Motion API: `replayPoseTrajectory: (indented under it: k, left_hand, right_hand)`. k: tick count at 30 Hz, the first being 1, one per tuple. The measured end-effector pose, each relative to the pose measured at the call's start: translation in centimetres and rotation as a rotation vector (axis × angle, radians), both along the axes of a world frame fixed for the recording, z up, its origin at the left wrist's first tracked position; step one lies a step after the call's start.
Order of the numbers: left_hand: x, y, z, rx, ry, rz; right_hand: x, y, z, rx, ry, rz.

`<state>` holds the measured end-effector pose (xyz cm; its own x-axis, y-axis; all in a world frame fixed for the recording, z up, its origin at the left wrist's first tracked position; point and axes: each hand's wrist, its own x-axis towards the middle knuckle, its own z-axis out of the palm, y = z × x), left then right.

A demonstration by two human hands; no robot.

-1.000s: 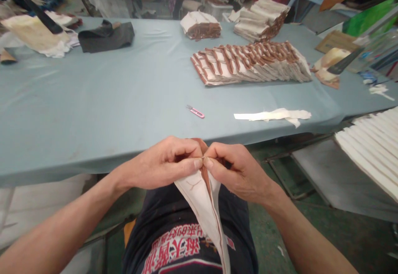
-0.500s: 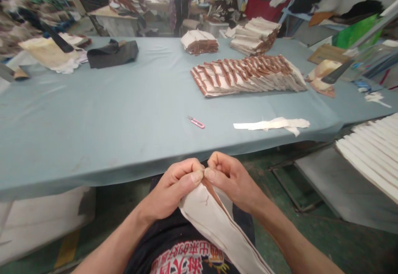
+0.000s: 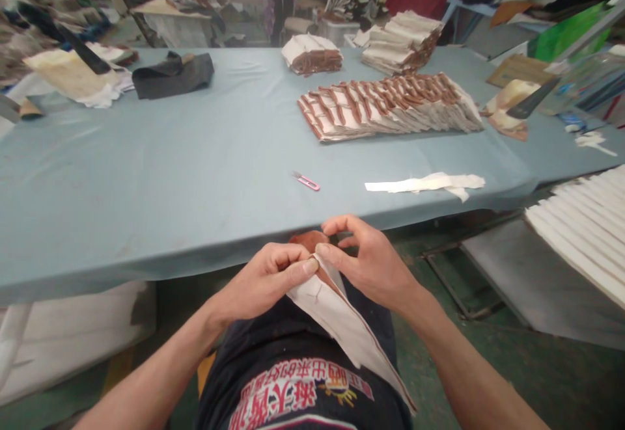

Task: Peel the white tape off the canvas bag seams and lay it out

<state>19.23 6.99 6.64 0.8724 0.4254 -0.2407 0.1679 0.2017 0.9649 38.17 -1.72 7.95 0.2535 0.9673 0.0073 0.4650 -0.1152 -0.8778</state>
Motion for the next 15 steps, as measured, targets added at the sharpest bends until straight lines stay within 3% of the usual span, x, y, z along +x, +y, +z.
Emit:
replayPoseTrajectory:
  k: [3,6,12,15]
  left_hand:
    - [0.2,-0.3,0.1,0.046,0.015,0.071]
    - [0.3,-0.7,0.2,0.127,0.048,0.131]
    - [0.6,-1.3,-0.1,0.362,0.077,0.193]
    - [0.8,-1.6,-0.6,0.558,0.106,0.207]
  right_hand:
    - [-0.3,-1.0,0.6,0.022,-0.088,-0.084]
    - [-0.9,-2.1,0.7,-0.089,-0.107,-0.067]
    - [-1.8,-2.3,-1.4,-0.154,-0.003,0.023]
    - [-2.1,-1.8,-2.4,-0.165,0.078,0.028]
